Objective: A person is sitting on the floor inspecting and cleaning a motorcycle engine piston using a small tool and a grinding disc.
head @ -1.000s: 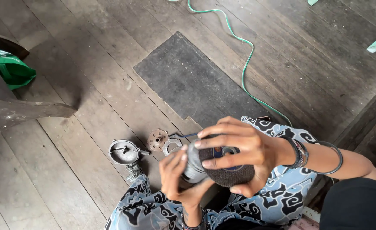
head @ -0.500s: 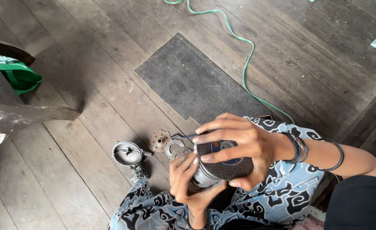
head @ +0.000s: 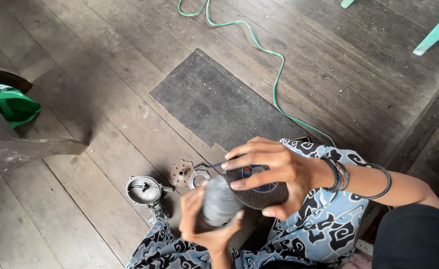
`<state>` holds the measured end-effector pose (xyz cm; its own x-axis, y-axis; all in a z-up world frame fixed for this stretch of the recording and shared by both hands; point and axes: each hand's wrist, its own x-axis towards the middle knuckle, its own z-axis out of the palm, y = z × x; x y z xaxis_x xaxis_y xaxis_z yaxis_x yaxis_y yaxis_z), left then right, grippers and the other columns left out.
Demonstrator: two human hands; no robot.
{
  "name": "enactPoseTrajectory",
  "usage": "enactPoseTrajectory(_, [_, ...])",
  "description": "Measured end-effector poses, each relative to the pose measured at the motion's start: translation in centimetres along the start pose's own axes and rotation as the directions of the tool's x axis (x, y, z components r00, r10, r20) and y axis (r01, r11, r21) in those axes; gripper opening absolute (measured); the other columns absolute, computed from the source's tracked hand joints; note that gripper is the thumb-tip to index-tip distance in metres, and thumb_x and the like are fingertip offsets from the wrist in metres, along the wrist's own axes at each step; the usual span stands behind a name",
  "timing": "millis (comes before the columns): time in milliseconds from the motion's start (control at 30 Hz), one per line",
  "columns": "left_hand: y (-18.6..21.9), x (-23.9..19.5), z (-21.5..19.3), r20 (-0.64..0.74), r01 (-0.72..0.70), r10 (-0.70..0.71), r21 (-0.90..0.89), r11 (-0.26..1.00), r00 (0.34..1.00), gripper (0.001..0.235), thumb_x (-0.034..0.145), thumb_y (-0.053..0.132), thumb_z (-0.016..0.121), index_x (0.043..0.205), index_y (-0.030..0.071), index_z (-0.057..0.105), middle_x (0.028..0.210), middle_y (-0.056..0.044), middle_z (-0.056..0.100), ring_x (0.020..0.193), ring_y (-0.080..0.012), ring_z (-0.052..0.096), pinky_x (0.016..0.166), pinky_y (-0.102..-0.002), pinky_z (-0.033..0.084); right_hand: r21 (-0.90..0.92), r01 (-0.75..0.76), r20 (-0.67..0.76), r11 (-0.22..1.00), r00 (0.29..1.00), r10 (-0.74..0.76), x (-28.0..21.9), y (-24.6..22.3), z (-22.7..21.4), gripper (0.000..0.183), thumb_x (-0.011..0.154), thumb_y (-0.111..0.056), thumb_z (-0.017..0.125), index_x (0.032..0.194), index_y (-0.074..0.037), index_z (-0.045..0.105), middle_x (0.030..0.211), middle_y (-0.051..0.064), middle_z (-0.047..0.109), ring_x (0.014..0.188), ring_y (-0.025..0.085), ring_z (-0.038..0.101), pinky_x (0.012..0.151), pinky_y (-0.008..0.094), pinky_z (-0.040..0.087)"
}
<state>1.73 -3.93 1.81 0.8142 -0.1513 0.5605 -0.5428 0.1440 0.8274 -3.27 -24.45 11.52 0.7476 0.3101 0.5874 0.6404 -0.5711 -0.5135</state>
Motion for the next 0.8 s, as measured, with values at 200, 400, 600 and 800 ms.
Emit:
enactPoseTrajectory(200, [1.4, -0.2, -0.1, 0.042, 0.022, -0.021, -0.011, 1.000, 0.999, 0.064, 0.054, 0.035, 0.088, 0.109, 0.009, 0.067, 0.103, -0.011, 0.073, 0.099, -0.0264, 0.074, 0.089, -0.043, 0.065, 0.031, 0.077, 0.001, 0.997, 0.997, -0.077, 1.5, -0.7, 0.2, 0.051, 0.072, -0.041, 0.062, 0.108, -0.006, 0.071, 0.122, 0.022, 0.068, 0.115, 0.045, 0.069, 0.092, 0.057, 0.055])
enactPoseTrajectory(400, [-2.6, -2.5, -1.7, -0.065, 0.215, -0.227, -0.152, 0.965, 0.972, 0.088, 0.064, 0.062, 0.079, 0.125, 0.001, 0.060, 0.114, -0.017, 0.069, 0.104, -0.0288, 0.070, 0.099, -0.049, 0.060, 0.065, 0.035, 0.038, 0.997, 0.999, -0.037, 1.4, 0.1, 0.7, 0.055, 0.067, -0.038, 0.067, 0.113, -0.008, 0.070, 0.129, 0.020, 0.065, 0.123, 0.043, 0.064, 0.103, 0.058, 0.051])
enactPoseTrajectory(600, [-3.9, -5.6, -3.4, -0.107, 0.499, -0.659, -0.567, 0.656, 0.745, 0.113, 0.060, 0.055, 0.080, 0.149, 0.007, 0.031, 0.147, -0.024, 0.044, 0.123, -0.0366, 0.054, 0.099, -0.050, 0.048, 0.129, 0.093, 0.042, 0.987, 0.994, -0.099, 3.5, -0.4, 2.2, 0.051, 0.073, -0.040, 0.066, 0.114, -0.010, 0.070, 0.133, 0.020, 0.064, 0.123, 0.043, 0.066, 0.097, 0.055, 0.053])
enactPoseTrajectory(800, [-4.9, -5.4, -3.8, 0.022, 0.447, -0.625, -0.718, 0.533, 0.780, 0.093, 0.078, 0.047, 0.078, 0.150, 0.007, 0.036, 0.140, -0.022, 0.051, 0.116, -0.0308, 0.059, 0.092, -0.042, 0.051, 0.074, 0.182, -0.021, 0.980, 0.983, -0.181, 4.1, 0.0, 4.9, 0.052, 0.080, -0.042, 0.065, 0.120, -0.009, 0.068, 0.136, 0.022, 0.061, 0.127, 0.046, 0.064, 0.102, 0.064, 0.054])
